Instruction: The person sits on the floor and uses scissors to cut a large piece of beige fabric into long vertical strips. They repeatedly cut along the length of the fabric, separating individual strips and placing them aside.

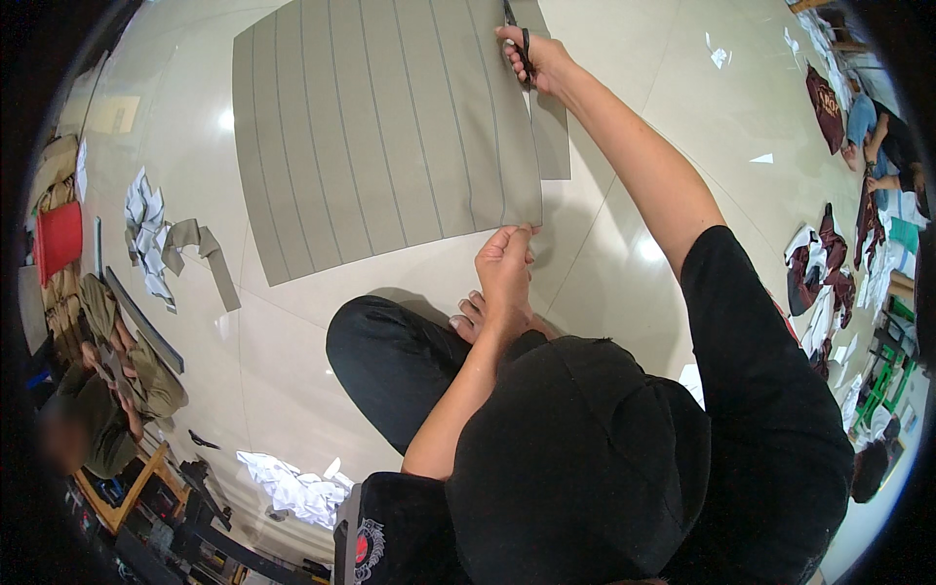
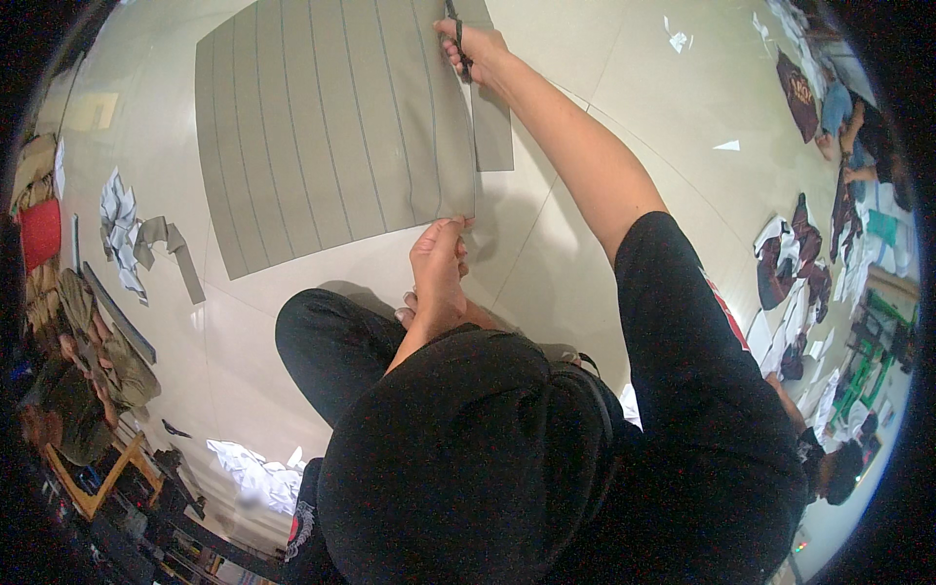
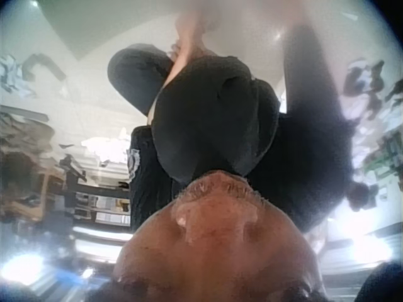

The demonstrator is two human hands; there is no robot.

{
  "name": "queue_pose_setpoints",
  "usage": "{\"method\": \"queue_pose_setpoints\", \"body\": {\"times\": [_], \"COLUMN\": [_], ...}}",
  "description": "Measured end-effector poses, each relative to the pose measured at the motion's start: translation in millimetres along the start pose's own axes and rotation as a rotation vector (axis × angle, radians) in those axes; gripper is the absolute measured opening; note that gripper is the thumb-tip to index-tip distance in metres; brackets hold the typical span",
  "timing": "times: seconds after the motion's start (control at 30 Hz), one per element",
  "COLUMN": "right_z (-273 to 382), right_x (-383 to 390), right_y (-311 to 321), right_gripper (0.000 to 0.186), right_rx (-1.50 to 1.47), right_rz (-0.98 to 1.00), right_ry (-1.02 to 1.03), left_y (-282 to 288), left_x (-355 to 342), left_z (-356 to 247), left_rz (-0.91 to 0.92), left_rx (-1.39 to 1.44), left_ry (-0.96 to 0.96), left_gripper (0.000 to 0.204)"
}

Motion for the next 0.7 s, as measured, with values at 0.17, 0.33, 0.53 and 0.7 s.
{"method": "queue_pose_setpoints", "body": {"times": [0.17,0.33,0.53,0.7], "right_z": [1.5,3.9,6.0,6.5], "right_x": [-1.3,-4.0,-2.3,-4.3], "right_y": [-1.0,-2.1,-2.3,-3.9], "right_gripper": [0.03,0.028,0.028,0.027], "right_rx": [-0.002,-0.002,0.04,0.025], "right_rz": [0.001,0.013,-0.001,-0.008], "right_ry": [0.03,0.039,0.075,0.033], "left_y": [-0.6,-2.2,-2.2,-1.6], "left_x": [0.6,0.2,-0.2,-0.2], "left_z": [-0.5,1.2,1.4,1.4], "left_rz": [0.0,0.003,0.018,0.007], "left_rx": [0.001,-0.012,0.004,0.019], "left_ry": [-0.005,0.011,0.009,0.001], "left_gripper": [0.018,0.018,0.018,0.017]}}
Point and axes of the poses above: each hand's wrist, its own x-axis away from the middle knuckle, its own y-axis out of the back of the hand, z = x × y, the point moved 7 cm from there along -x, towards the middle knuckle, and after that the axes turned 6 degrees about y, right-handed, at the moved point
